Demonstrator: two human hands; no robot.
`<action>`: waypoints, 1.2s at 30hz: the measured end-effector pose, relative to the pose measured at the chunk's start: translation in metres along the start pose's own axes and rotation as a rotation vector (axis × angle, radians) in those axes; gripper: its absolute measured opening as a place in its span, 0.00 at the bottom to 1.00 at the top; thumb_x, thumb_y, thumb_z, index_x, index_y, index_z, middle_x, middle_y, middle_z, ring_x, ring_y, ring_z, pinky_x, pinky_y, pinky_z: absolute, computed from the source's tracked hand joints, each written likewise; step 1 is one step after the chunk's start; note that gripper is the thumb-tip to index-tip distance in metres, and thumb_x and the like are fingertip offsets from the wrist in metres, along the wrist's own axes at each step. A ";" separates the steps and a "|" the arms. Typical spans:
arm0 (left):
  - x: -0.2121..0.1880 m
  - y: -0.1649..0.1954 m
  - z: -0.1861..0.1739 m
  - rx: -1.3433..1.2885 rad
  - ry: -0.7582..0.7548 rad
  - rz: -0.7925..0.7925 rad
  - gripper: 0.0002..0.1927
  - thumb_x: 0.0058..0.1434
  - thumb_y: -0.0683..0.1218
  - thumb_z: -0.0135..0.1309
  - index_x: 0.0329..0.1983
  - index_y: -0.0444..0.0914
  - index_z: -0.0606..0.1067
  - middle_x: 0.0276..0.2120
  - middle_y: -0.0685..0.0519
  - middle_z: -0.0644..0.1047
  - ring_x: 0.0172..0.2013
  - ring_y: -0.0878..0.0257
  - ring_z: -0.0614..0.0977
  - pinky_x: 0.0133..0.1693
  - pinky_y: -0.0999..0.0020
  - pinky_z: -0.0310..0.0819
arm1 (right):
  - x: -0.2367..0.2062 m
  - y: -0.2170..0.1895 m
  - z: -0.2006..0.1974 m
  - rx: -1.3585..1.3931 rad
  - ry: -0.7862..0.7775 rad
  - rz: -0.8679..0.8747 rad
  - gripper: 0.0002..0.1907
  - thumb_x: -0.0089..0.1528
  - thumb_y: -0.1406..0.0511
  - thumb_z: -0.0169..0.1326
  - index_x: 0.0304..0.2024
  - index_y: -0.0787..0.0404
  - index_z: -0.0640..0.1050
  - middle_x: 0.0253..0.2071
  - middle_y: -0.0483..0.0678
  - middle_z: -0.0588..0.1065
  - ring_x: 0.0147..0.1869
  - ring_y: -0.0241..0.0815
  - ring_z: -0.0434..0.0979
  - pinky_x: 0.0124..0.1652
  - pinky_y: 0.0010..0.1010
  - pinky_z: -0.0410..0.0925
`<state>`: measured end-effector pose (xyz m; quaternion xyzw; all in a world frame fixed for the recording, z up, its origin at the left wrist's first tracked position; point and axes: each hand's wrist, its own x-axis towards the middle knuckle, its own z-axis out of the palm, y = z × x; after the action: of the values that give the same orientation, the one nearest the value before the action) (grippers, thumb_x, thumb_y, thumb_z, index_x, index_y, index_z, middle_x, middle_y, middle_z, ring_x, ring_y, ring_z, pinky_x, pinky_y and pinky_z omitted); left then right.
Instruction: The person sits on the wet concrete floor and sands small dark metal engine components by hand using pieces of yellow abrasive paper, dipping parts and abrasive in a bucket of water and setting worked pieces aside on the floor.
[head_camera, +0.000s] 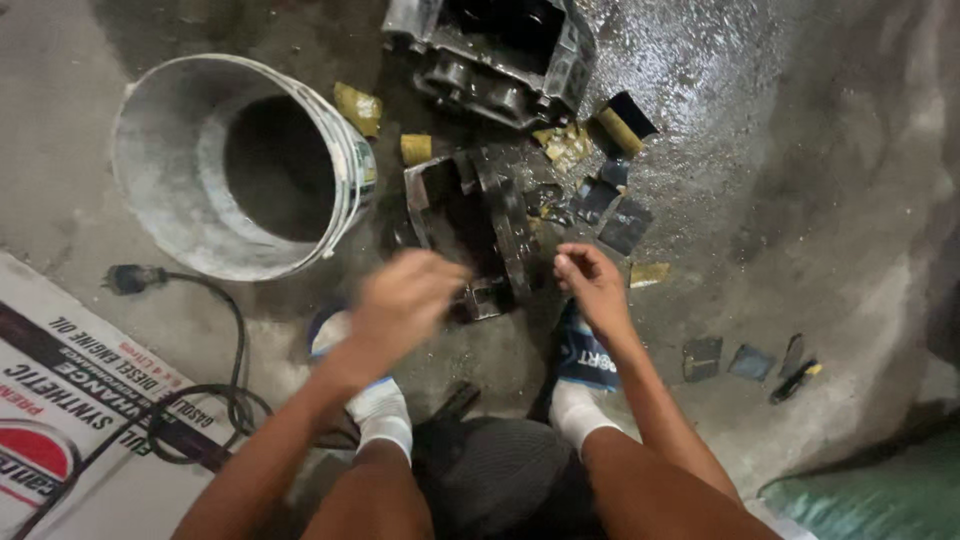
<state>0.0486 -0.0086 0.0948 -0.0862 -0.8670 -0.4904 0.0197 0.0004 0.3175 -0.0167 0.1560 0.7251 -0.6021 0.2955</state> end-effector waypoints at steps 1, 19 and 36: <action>-0.005 0.004 -0.026 0.238 0.099 0.054 0.11 0.54 0.38 0.57 0.40 0.41 0.81 0.42 0.51 0.81 0.44 0.53 0.83 0.44 0.59 0.78 | -0.001 0.000 -0.003 0.031 0.008 -0.016 0.12 0.67 0.64 0.57 0.51 0.62 0.77 0.37 0.42 0.77 0.39 0.30 0.75 0.38 0.23 0.69; 0.081 -0.229 -0.071 0.778 -0.997 -0.623 0.14 0.58 0.49 0.57 0.41 0.38 0.85 0.42 0.39 0.83 0.45 0.43 0.86 0.46 0.50 0.79 | -0.001 0.000 -0.003 0.001 -0.005 -0.007 0.12 0.67 0.65 0.56 0.51 0.64 0.77 0.39 0.42 0.77 0.41 0.31 0.76 0.40 0.23 0.70; 0.100 -0.048 0.033 -0.110 0.302 -0.353 0.07 0.63 0.38 0.58 0.43 0.35 0.74 0.31 0.43 0.79 0.35 0.46 0.84 0.37 0.54 0.77 | 0.015 -0.034 0.036 -0.054 -0.058 -0.216 0.10 0.68 0.66 0.58 0.50 0.63 0.78 0.39 0.38 0.76 0.41 0.27 0.72 0.43 0.20 0.67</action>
<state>-0.0559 0.0082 0.0485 0.1402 -0.8278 -0.5401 0.0584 -0.0227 0.2734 -0.0027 0.0514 0.7449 -0.6148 0.2541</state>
